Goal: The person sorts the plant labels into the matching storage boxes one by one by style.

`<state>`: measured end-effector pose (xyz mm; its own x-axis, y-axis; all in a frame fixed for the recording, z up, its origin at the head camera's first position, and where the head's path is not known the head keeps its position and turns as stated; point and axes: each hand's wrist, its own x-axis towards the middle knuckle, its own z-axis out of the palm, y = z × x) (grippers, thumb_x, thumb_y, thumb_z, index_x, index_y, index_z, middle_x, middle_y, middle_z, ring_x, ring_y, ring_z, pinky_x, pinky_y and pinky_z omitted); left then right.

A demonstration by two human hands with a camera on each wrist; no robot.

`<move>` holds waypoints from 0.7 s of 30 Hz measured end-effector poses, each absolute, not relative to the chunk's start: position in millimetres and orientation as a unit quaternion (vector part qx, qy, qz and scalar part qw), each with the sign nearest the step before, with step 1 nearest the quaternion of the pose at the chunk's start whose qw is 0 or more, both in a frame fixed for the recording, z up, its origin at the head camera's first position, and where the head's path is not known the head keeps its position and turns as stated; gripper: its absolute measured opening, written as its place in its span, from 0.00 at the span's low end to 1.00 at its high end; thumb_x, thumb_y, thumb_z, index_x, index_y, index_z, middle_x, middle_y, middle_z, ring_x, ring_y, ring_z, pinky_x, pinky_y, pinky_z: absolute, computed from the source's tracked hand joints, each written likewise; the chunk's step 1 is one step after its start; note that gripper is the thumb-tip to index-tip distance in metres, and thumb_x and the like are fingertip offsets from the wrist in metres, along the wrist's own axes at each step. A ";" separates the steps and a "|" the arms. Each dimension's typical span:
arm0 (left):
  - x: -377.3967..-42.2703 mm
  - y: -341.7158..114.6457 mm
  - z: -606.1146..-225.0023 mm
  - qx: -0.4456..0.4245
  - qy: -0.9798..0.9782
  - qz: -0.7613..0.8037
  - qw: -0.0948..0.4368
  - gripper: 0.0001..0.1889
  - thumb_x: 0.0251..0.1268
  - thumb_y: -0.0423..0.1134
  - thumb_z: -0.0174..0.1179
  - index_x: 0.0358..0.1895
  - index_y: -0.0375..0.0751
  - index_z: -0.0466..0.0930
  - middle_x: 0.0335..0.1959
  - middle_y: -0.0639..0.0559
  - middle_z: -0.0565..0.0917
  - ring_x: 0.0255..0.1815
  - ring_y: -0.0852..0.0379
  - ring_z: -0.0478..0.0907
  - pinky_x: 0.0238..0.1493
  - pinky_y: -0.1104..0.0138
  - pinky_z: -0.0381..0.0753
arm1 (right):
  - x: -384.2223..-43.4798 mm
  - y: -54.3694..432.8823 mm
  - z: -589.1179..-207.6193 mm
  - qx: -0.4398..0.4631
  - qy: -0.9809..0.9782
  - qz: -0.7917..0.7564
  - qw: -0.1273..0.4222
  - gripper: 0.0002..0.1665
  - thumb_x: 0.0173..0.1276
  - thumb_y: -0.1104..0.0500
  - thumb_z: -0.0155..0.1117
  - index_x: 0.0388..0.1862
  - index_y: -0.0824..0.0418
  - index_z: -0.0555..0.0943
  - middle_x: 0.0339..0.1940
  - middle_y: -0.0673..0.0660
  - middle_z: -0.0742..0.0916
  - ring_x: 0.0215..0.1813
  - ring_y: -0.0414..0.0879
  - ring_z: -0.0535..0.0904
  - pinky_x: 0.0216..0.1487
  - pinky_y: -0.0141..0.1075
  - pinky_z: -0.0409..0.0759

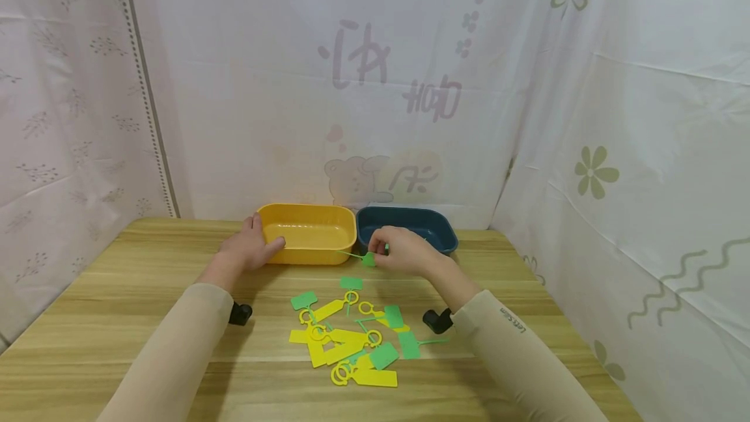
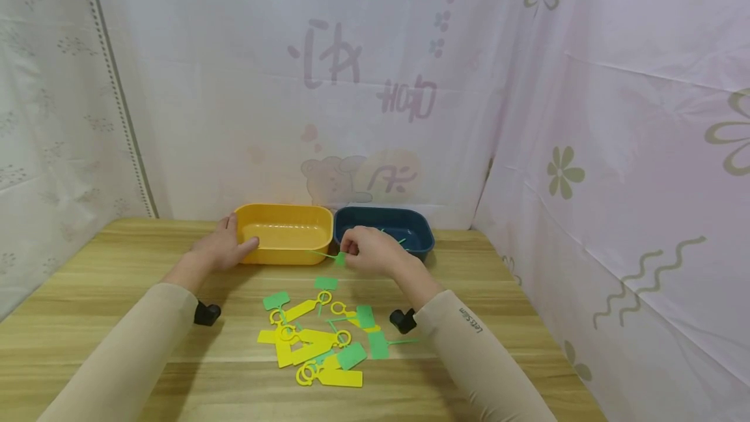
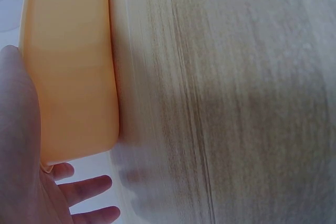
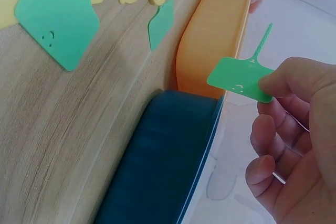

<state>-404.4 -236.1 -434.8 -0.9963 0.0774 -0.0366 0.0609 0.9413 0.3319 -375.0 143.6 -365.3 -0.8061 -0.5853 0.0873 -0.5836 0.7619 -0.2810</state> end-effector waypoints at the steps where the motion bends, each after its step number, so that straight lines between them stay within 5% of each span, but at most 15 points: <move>1: -404.4 -236.2 -434.8 0.035 0.985 0.168 0.024 0.60 0.79 0.72 0.39 0.87 0.21 0.28 0.89 0.21 0.42 0.73 0.16 0.73 0.69 0.26 0.73 | -375.4 144.2 -364.9 -0.308 0.939 -0.150 0.001 0.05 0.77 0.56 0.70 0.48 0.49 0.87 0.43 0.46 0.87 0.44 0.43 0.80 0.54 0.43 0.83; 21: -403.9 -237.1 -434.1 0.034 0.984 0.174 0.025 0.60 0.79 0.72 0.39 0.87 0.22 0.28 0.89 0.21 0.42 0.74 0.16 0.72 0.70 0.25 0.72 | -396.2 188.3 -365.0 -0.190 0.953 -0.226 -0.065 0.11 0.75 0.56 0.67 0.53 0.56 0.87 0.45 0.54 0.88 0.43 0.49 0.81 0.48 0.45 0.82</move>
<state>-403.9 -237.1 -434.1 -0.9964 0.0765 -0.0377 0.0589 0.9372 0.3438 -396.2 188.3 -365.0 -0.9193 -0.3330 0.2098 -0.3918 0.8254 -0.4064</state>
